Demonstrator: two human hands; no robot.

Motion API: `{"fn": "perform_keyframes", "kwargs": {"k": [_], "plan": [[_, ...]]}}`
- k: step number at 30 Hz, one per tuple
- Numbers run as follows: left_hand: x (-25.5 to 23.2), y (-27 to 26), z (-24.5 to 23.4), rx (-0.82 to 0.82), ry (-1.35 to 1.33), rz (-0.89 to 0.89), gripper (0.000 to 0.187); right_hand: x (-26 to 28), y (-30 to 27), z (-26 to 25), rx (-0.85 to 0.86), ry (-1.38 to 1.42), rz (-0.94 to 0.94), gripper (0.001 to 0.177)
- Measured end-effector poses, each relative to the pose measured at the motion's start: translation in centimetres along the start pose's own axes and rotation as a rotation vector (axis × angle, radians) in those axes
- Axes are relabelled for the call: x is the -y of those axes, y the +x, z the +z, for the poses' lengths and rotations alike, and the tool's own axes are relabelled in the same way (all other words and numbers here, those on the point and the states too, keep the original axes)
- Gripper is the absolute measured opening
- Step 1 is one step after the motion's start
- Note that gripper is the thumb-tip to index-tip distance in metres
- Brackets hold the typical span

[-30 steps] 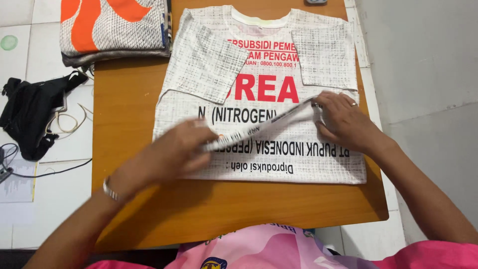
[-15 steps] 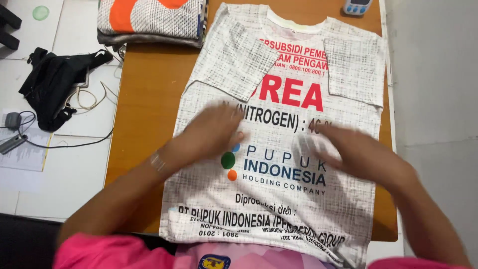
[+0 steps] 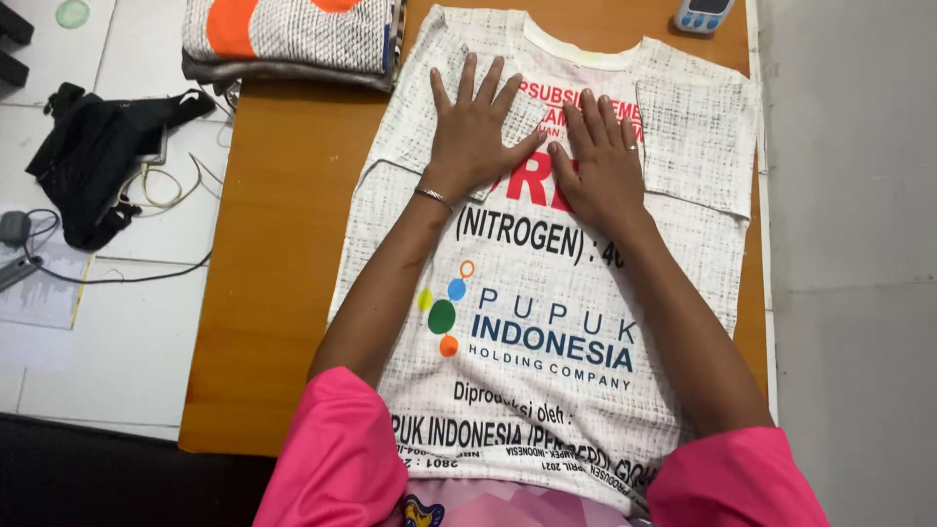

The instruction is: The recorder is folding a white t-shirt on a wooden table.

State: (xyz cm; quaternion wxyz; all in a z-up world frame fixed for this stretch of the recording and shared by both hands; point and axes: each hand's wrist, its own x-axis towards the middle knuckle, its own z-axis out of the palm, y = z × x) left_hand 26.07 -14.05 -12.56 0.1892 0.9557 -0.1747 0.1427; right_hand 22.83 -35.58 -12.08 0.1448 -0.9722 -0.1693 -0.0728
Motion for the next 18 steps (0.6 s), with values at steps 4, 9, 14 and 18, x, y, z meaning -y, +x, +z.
{"fn": "perform_keyframes", "kwargs": {"k": [4, 9, 14, 18], "plan": [[0.0, 0.2, -0.5, 0.013, 0.025, -0.013, 0.089, 0.0, 0.1, -0.1, 0.014, -0.02, 0.004, 0.064], [0.6, 0.5, -0.4, 0.045, 0.006, 0.022, 0.091, 0.0, 0.4, -0.2, 0.025, -0.051, 0.004, 0.065], [0.6, 0.7, 0.3, 0.071, 0.008, 0.025, 0.092, 0.1, 0.3, -0.3, 0.025, -0.044, 0.013, 0.065], [0.8, 1.0, 0.5, 0.115, 0.0, 0.026, 0.093, 0.2, 0.3, -0.2, 0.037, -0.058, 0.028, 0.065]]}}
